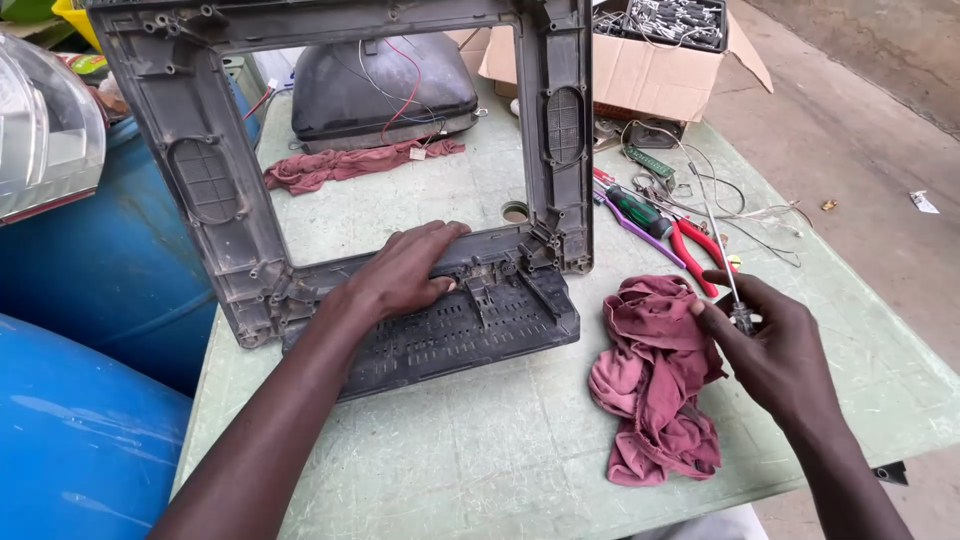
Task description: Cleaning a plastic TV casing using a cloth, cleaning liquid, and a toothbrush to remove dust and grime.
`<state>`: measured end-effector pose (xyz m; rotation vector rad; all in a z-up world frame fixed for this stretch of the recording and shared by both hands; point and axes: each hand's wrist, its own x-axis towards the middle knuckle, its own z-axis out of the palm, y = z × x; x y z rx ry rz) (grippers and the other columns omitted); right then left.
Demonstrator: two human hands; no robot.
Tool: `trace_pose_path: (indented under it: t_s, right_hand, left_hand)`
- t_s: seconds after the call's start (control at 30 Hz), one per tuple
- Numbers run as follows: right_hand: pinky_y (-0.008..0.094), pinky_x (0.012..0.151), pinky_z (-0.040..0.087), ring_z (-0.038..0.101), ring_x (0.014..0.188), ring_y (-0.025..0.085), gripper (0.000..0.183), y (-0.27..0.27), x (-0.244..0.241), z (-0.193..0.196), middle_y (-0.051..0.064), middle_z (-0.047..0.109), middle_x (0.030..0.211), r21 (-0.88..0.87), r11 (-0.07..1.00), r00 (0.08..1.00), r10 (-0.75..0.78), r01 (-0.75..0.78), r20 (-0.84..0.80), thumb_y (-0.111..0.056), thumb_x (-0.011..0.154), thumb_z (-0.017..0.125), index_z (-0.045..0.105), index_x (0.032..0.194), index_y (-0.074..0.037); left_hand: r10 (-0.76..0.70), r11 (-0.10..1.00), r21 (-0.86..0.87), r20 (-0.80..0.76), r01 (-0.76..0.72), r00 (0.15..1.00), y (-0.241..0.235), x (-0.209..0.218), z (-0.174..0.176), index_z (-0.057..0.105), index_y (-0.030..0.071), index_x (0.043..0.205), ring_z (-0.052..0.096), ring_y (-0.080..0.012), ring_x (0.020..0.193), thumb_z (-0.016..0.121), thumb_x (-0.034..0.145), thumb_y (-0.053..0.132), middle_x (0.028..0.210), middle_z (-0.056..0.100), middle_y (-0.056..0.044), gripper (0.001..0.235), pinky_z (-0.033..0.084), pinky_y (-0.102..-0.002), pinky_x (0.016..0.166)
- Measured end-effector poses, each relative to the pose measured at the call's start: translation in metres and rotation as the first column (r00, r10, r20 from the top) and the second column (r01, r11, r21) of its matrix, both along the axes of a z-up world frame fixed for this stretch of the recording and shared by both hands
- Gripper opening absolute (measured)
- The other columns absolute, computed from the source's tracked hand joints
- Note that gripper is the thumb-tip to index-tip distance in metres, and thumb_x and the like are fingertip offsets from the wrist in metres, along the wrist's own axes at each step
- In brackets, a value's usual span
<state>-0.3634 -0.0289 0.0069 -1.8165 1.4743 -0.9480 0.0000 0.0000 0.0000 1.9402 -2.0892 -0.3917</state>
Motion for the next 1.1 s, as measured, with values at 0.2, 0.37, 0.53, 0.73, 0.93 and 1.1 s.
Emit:
trace_pose_path:
  t_s: [0.2, 0.37, 0.53, 0.73, 0.93, 1.1]
  right_hand:
    - [0.026, 0.051, 0.024, 0.033, 0.06, 0.009, 0.018, -0.029, 0.013, 0.0, 0.001, 0.047, 0.067, -0.286, 0.958, 0.983, 0.073, -0.022, 0.17, -0.018, 0.099, 0.069, 0.066, 0.087, -0.005]
    - [0.021, 0.041, 0.036, 0.039, 0.043, 0.006, 0.039, -0.06, 0.052, 0.002, 0.015, 0.068, 0.093, -0.172, 0.969, 0.869, 0.237, -0.179, 0.435, -0.021, 0.093, 0.071, 0.063, 0.125, 0.0]
    - [0.021, 0.038, 0.033, 0.036, 0.035, 0.006, 0.042, -0.034, 0.067, 0.02, 0.021, 0.068, 0.099, -0.089, 0.975, 0.763, 0.215, -0.204, 0.61, -0.017, 0.097, 0.058, 0.055, 0.132, 0.005]
    - [0.02, 0.031, 0.026, 0.035, 0.035, 0.007, 0.03, -0.027, 0.046, 0.022, 0.016, 0.069, 0.096, -0.007, 0.994, 0.73, 0.086, -0.111, 0.678, -0.01, 0.095, 0.053, 0.059, 0.124, -0.001]
    - [0.022, 0.066, 0.05, 0.064, 0.08, 0.021, 0.036, -0.057, 0.001, -0.015, 0.013, 0.068, 0.105, 0.09, 0.992, 0.669, -0.005, -0.092, 0.743, 0.004, 0.085, 0.053, 0.067, 0.118, 0.0]
    - [0.025, 0.046, 0.023, 0.028, 0.043, 0.013, 0.019, -0.021, 0.003, 0.019, 0.019, 0.07, 0.099, 0.186, 0.982, 0.766, -0.106, -0.018, 0.634, -0.008, 0.097, 0.053, 0.061, 0.113, 0.0]
  left_hand:
    - [-0.041, 0.992, -0.117, -0.007, 0.04, 0.999, -0.001, 0.005, -0.01, 0.041, 0.005, 0.145, 0.055, -0.0377, 0.122, 0.058, 0.083, 0.002, 0.14, 0.052, -0.021, 0.064, 0.045, -0.052, 0.101]
    - [0.036, 0.988, -0.153, -0.018, -0.038, 0.999, 0.023, -0.015, 0.014, 0.054, 0.01, 0.135, 0.064, -0.0414, 0.108, 0.067, 0.087, 0.006, 0.11, 0.066, -0.019, 0.05, 0.045, -0.055, 0.1]
    - [0.011, 0.945, -0.325, 0.149, 0.038, 0.989, 0.016, -0.009, 0.039, 0.049, 0.016, 0.142, 0.063, -0.0388, 0.091, 0.065, 0.088, 0.01, 0.103, 0.061, -0.013, 0.057, 0.048, -0.053, 0.084]
    - [0.146, 0.794, -0.596, 0.374, 0.117, 0.916, -0.017, -0.002, 0.074, 0.049, 0.019, 0.135, 0.059, -0.0371, 0.085, 0.073, 0.082, 0.012, 0.099, 0.053, -0.007, 0.059, 0.049, -0.051, 0.069]
    - [0.225, 0.711, -0.661, 0.539, 0.242, 0.812, -0.035, 0.002, 0.088, 0.064, 0.017, 0.116, 0.054, -0.0299, 0.073, 0.057, 0.089, -0.003, 0.091, 0.051, -0.011, 0.034, 0.049, -0.043, 0.056]
    - [0.262, 0.771, -0.622, 0.51, 0.141, 0.819, -0.033, -0.019, 0.082, 0.074, 0.017, 0.111, 0.053, -0.0345, 0.095, 0.064, 0.088, 0.007, 0.097, 0.056, -0.011, 0.027, 0.044, -0.049, 0.068]
